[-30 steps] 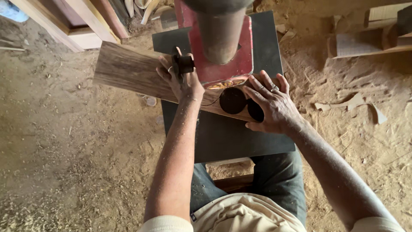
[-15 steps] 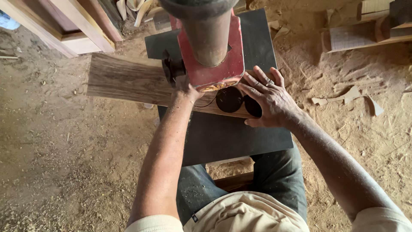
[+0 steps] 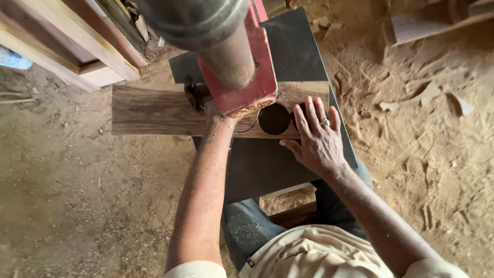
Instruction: The person uses a drill press to bore multiple circular holes into a rectangular wooden plank. They position the plank under the drill bit, lower the drill to cut each hole, and reposition the plank to create a series of evenly spaced holes.
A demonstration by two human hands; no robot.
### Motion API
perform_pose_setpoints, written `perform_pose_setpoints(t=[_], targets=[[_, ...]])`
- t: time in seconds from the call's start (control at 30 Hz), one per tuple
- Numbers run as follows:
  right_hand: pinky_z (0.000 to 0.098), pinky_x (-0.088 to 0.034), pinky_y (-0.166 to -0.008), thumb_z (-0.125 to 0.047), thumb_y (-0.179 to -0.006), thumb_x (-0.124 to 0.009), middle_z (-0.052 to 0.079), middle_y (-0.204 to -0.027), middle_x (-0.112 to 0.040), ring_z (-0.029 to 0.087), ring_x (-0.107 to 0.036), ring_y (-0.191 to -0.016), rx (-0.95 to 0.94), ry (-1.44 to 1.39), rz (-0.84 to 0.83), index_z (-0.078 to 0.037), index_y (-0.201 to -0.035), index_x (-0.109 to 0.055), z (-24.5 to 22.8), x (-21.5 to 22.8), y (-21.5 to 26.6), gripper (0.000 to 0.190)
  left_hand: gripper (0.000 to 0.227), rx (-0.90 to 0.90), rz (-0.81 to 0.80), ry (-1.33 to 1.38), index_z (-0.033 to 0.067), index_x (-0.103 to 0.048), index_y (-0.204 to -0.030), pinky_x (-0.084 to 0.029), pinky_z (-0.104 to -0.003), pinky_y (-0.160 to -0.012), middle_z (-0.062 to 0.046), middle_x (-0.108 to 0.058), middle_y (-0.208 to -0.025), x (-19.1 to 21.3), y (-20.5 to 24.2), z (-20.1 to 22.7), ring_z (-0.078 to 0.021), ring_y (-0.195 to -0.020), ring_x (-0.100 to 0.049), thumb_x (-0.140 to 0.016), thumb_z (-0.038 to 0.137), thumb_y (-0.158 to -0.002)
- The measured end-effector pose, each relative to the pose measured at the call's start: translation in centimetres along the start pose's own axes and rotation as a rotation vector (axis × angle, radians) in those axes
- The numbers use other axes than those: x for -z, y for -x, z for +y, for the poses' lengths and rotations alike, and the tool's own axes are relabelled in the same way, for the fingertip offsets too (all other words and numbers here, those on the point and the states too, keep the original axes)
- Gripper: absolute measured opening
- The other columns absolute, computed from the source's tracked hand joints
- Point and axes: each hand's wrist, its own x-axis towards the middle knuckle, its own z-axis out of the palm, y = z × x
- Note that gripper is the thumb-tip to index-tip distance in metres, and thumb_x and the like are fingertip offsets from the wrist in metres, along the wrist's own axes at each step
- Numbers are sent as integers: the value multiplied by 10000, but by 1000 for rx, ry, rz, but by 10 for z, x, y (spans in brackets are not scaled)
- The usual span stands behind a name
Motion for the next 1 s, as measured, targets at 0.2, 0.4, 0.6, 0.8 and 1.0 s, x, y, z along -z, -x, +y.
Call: perform_pose_setpoints(t=[0.2, 0.4, 0.6, 0.8, 1.0], targets=[[633, -233, -1199, -612, -867, -685, 264, -1578, -434, 423, -353, -1506, 18, 48, -50, -37, -1489, -505, 11, 0, -9, 866, 685, 117, 41, -30, 205, -493, -1434, -169, -700, -1142, -188, -328, -1581, -2, 2, -4, -507, -1438, -262, -746, 425, -837], [627, -245, -1200, -608, -862, -683, 251, -1575, -449, 412, -367, -1505, 30, 33, -49, -38, -1485, -526, 19, -2, -17, 859, 676, 167, 94, -43, 198, -495, -1434, -182, -693, -1136, -191, -333, -1578, -7, 5, -1, -505, -1428, -275, -739, 416, -843], [596, -245, -1219, -640, -878, -632, 227, -1584, -448, 389, -354, -1514, 40, 62, -93, -49, -1485, -519, 27, -3, -25, 854, 666, 177, 114, -44, 191, -496, -1435, -195, -686, -1130, -194, -339, -1575, -13, 5, -1, -503, -1417, -288, -732, 406, -849], [596, -253, -1215, -654, -875, -622, 219, -1582, -446, 379, -346, -1516, 53, 46, -106, -52, -1490, -511, 33, -4, -30, 868, 657, 190, 102, -37, 184, -498, -1435, -208, -679, -1124, -197, -345, -1572, -19, 6, -2, -500, -1406, -301, -724, 397, -856], [588, -259, -1215, -644, -869, -633, 215, -1583, -450, 380, -351, -1514, 72, 47, -105, -58, -1495, -509, 34, -2, -33, 866, 648, 210, 92, -40, 178, -500, -1435, -222, -672, -1118, -200, -351, -1569, -15, 10, -2, -498, -1395, -314, -717, 388, -862]])
